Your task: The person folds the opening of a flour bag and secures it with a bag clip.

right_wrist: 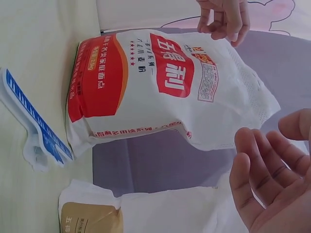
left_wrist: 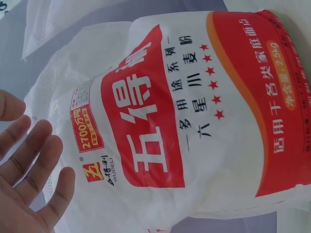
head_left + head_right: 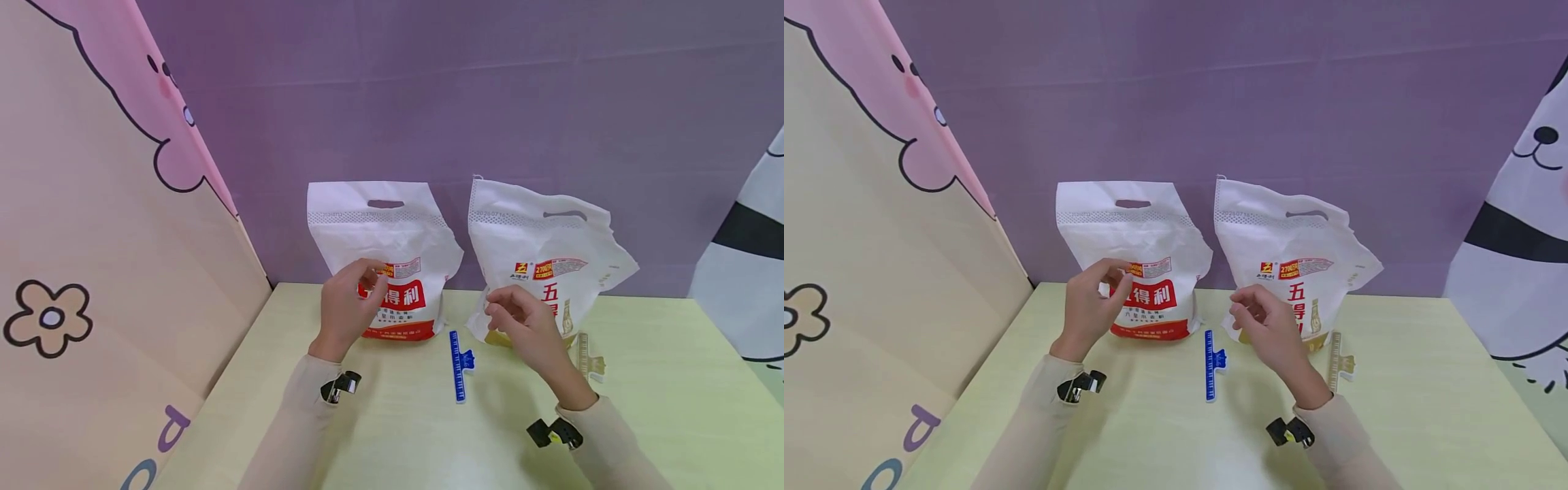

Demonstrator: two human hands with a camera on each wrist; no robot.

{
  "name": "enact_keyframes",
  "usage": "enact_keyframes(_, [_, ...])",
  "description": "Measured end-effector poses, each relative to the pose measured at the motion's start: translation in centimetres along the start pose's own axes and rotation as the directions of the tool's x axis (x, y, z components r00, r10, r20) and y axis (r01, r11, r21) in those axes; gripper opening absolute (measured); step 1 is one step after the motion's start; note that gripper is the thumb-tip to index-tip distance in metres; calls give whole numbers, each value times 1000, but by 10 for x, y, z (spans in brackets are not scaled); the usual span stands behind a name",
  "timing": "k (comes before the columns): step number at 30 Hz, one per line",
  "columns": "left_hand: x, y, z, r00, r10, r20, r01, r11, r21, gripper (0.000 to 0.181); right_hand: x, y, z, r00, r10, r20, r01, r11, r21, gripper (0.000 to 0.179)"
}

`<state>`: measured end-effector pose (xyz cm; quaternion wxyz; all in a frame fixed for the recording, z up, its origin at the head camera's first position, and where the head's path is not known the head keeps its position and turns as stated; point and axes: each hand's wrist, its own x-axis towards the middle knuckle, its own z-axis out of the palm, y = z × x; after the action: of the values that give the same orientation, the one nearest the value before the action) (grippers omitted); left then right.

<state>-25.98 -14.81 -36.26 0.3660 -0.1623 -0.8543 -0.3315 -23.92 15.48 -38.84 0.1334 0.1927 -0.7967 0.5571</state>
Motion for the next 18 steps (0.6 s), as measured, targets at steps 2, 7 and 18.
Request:
enact_keyframes(2, [2, 3, 0, 1000, 7, 1, -7, 1000, -10, 24, 1, -1, 1, 1000, 9, -3, -9, 1000, 3, 16])
enact_keyframes(7, [7, 6, 0, 1000, 16, -5, -16, 999, -30, 23, 3, -3, 5, 999, 27, -17, -27, 999, 23, 16])
enact_keyframes(18, [16, 12, 5, 999, 39, -13, -40, 999, -35, 20, 9, -11, 12, 995, 91, -39, -89, 995, 44, 18])
